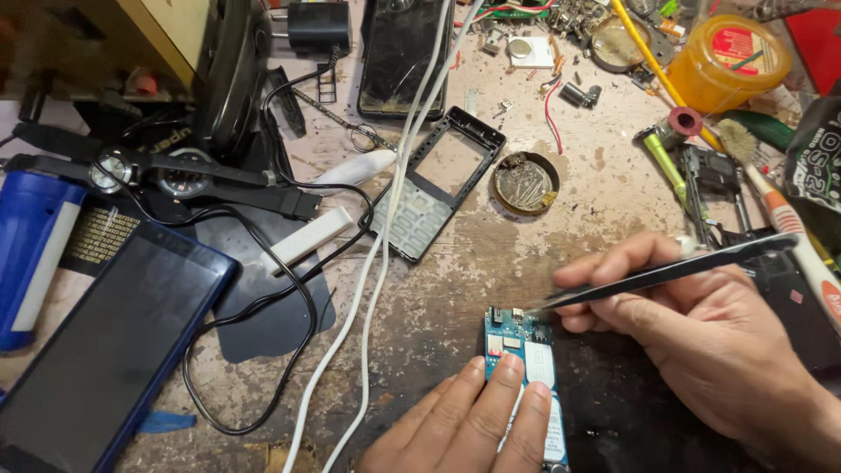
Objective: The person tests a feature phone and a smartphone by plugging in a charging cable and checking their screens. They then disassemble the feature phone, removing the back cover and battery, unscrewing it with a screwdriver, lifting out the motherboard, and working on the board with tweezers.
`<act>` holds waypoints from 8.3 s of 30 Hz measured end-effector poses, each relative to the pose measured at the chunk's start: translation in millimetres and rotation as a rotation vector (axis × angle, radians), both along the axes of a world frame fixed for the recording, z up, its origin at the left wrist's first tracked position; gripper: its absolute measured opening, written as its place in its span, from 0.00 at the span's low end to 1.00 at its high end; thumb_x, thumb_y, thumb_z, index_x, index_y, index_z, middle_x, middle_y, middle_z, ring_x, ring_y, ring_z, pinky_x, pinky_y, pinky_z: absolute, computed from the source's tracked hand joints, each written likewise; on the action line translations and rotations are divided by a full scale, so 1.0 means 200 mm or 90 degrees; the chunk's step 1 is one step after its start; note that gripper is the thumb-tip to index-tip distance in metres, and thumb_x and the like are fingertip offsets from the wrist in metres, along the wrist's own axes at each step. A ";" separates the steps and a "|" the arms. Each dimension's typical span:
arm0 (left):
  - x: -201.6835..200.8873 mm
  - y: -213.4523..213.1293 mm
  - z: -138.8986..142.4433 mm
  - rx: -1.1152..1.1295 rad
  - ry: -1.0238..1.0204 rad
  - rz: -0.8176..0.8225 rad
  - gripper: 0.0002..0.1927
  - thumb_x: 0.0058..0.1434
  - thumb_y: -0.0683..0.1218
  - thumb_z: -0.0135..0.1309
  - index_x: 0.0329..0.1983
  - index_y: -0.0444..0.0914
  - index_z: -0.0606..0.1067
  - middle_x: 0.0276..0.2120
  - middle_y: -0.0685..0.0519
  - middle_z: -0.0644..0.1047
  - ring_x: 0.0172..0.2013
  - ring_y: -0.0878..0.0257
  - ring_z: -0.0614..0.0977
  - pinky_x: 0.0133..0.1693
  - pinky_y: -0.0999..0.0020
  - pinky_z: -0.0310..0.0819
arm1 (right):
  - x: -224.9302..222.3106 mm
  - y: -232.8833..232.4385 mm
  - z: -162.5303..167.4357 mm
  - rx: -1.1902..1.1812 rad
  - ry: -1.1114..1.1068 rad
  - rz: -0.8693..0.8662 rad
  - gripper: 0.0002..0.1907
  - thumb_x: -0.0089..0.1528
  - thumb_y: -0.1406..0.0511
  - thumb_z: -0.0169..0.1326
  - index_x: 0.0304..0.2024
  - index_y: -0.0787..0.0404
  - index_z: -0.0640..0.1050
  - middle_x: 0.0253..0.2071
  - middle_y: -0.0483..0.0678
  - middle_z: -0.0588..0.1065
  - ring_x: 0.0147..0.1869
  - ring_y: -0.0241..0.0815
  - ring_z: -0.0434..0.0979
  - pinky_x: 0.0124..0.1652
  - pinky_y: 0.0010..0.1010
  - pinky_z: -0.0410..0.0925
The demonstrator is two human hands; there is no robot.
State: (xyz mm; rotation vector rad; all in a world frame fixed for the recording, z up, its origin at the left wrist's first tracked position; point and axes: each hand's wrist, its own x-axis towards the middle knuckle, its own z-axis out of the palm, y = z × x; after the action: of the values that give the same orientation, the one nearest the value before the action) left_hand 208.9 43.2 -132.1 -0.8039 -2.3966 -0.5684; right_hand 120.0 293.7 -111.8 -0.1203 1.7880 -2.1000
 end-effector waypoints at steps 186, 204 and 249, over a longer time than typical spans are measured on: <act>-0.01 0.02 0.05 0.083 0.000 -0.004 0.10 0.62 0.42 0.60 0.46 0.37 0.78 0.42 0.44 0.82 0.44 0.53 0.86 0.44 0.61 0.84 | 0.12 -0.06 0.04 0.264 0.360 0.010 0.09 0.61 0.76 0.59 0.44 0.66 0.79 0.46 0.52 0.82 0.53 0.41 0.86 0.53 0.30 0.79; 0.02 0.02 -0.01 0.085 -0.027 -0.001 0.09 0.69 0.44 0.59 0.51 0.38 0.78 0.47 0.43 0.82 0.49 0.52 0.87 0.49 0.59 0.85 | 0.11 -0.07 0.04 0.311 0.397 0.006 0.09 0.60 0.75 0.61 0.43 0.65 0.80 0.45 0.51 0.82 0.52 0.40 0.85 0.52 0.28 0.79; 0.02 0.01 0.00 0.069 -0.030 -0.017 0.09 0.69 0.43 0.59 0.51 0.37 0.79 0.48 0.42 0.82 0.49 0.50 0.86 0.49 0.58 0.84 | 0.11 -0.08 0.06 0.331 0.376 -0.004 0.08 0.59 0.73 0.62 0.42 0.65 0.82 0.45 0.50 0.84 0.49 0.37 0.87 0.47 0.25 0.81</act>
State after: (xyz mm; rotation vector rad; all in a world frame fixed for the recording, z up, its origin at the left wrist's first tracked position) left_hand 212.6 44.5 -132.0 -0.7841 -2.3775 -0.7284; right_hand 142.3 277.6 -100.5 -0.6436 2.6098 -1.6245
